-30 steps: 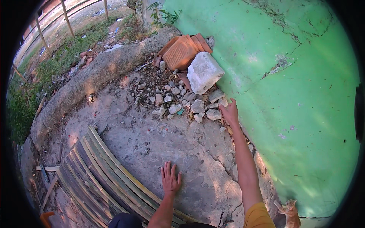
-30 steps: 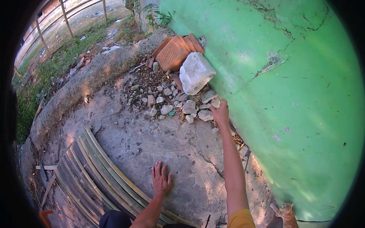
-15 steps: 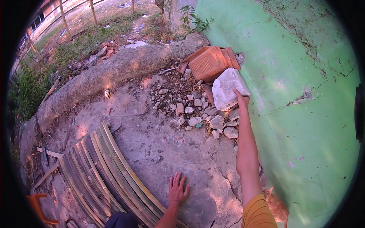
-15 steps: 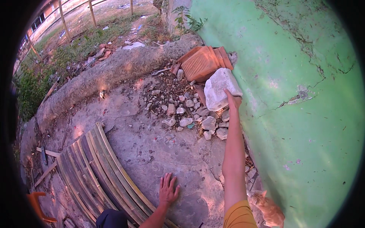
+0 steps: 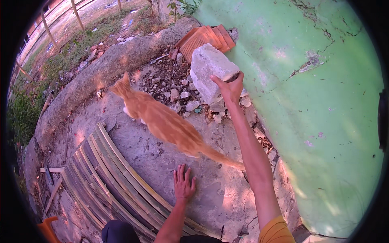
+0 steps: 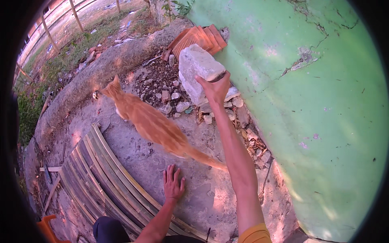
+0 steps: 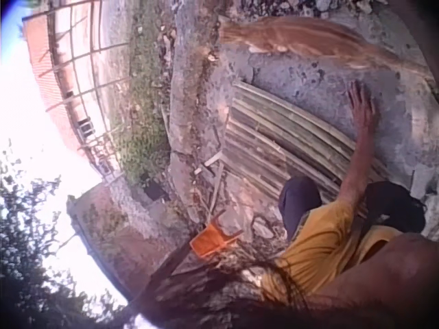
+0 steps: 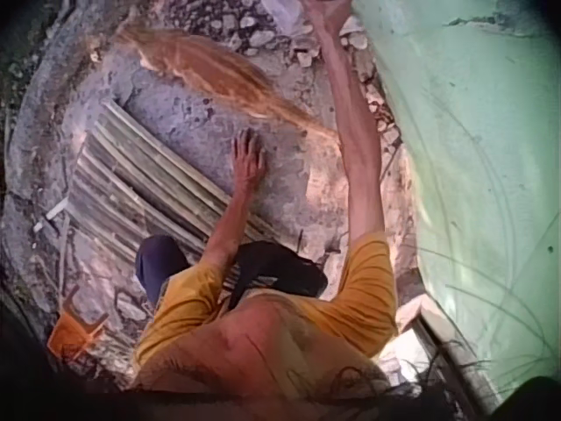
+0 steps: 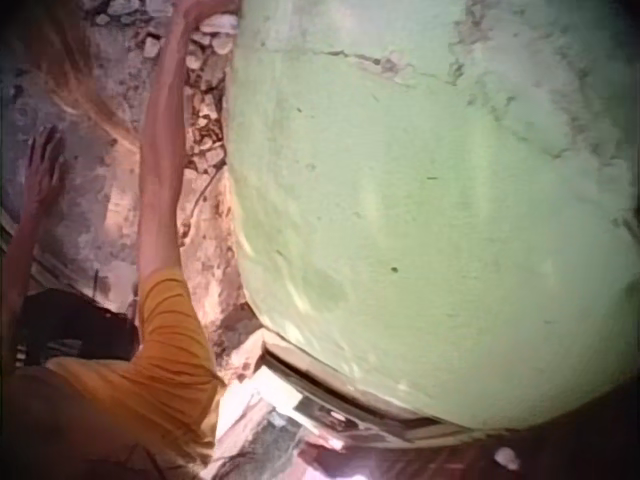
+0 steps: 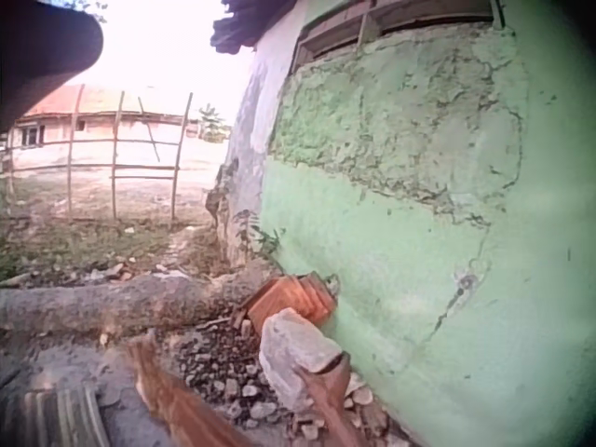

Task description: The person puts down a phone, arranges bamboo strips, and taps them with a hammer. They then place a concrete block beside the strips and hammer nails into the bamboo strips using the hammer.

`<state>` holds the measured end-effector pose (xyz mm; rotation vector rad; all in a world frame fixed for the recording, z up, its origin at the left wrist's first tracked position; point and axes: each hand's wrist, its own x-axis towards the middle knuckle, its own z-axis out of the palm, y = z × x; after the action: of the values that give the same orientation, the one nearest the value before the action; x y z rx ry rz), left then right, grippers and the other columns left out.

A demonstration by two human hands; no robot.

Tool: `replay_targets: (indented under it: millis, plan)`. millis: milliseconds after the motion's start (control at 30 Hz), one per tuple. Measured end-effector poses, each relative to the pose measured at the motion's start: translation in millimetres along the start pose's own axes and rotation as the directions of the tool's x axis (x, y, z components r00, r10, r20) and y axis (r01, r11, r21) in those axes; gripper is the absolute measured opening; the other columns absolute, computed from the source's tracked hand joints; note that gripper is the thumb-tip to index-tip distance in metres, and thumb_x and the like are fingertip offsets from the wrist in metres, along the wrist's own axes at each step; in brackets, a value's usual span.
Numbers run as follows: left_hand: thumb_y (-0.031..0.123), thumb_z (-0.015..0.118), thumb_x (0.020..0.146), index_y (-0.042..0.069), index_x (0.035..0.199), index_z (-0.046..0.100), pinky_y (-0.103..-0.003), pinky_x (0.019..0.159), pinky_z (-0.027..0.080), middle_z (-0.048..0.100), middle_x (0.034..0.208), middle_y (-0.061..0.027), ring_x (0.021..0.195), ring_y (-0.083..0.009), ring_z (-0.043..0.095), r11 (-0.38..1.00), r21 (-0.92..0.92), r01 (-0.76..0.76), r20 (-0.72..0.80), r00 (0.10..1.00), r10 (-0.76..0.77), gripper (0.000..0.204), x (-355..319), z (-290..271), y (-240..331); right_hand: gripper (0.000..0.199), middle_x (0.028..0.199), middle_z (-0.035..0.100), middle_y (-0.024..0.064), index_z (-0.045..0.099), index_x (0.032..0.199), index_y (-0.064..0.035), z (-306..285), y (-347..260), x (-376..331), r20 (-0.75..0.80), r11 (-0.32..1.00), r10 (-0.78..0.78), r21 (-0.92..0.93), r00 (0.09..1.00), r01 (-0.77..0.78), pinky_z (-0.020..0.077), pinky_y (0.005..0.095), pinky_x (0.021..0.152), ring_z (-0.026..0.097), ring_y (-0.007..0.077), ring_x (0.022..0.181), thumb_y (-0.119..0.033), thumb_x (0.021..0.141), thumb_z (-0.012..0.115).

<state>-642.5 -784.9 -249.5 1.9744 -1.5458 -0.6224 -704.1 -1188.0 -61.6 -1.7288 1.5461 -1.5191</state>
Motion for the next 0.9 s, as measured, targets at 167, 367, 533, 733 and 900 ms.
replay_targets:
  millis: [167,367,533,733,900]
  plan:
    - [0.027,0.059,0.094,0.006,0.139,0.052,-0.053,0.124,0.016,0.036,0.157,-0.0176,0.151,-0.0352,0.026,0.999,-0.002,-0.044,-0.035,0.998,0.043,0.05,-3,6,-1,0.099,0.122,0.063,0.0236,0.042,0.132,0.0069,-84,-97,-59,0.023,0.966,-0.134,0.224,0.991,0.126,0.0491,0.0401,0.102,0.062,0.0313,0.115,-0.026,0.057,0.099]
    - [0.028,0.058,0.096,0.005,0.137,0.053,-0.051,0.125,0.015,0.036,0.156,-0.0187,0.15,-0.0353,0.026,0.993,-0.04,-0.112,-0.141,0.984,0.105,0.047,-3,-8,-5,0.098,0.126,0.061,0.0193,0.042,0.134,0.0041,-248,-227,-140,0.205,0.984,-0.112,-0.112,0.972,0.137,0.0498,0.0419,0.103,0.061,0.0285,0.118,-0.024,0.06,0.099]
    - [0.029,0.059,0.095,0.009,0.14,0.052,-0.054,0.124,0.015,0.034,0.158,-0.0192,0.151,-0.0363,0.024,0.977,-0.056,-0.208,-0.118,0.973,0.2,0.05,-13,7,-26,0.097,0.128,0.06,0.0168,0.042,0.139,0.0002,-392,-298,-230,0.188,0.893,0.147,-0.447,0.971,-0.049,0.0496,0.0434,0.105,0.06,0.0276,0.12,-0.02,0.062,0.096]
    - [0.021,0.061,0.095,0.013,0.138,0.051,-0.056,0.115,0.03,0.046,0.144,-0.0225,0.142,-0.0404,0.036,0.903,-0.143,-0.404,0.002,0.913,0.409,0.044,-21,-42,-46,0.085,0.126,0.061,0.0152,0.043,0.14,-0.0017,-532,-310,-357,-0.097,0.847,0.351,-0.391,0.931,-0.36,0.0499,0.0433,0.104,0.06,0.0265,0.119,-0.01,0.068,0.089]
    - [0.014,0.064,0.094,0.014,0.124,0.054,-0.05,0.065,0.048,0.062,0.073,-0.0121,0.07,-0.0358,0.064,0.859,-0.372,-0.351,0.151,0.891,0.429,0.031,-92,-90,-42,0.081,0.132,0.058,0.0125,0.044,0.143,-0.0065,-603,-261,-481,-0.342,0.731,0.639,-0.011,0.689,-0.682,0.0499,0.0478,0.1,0.056,0.0276,0.123,-0.029,0.076,0.084]
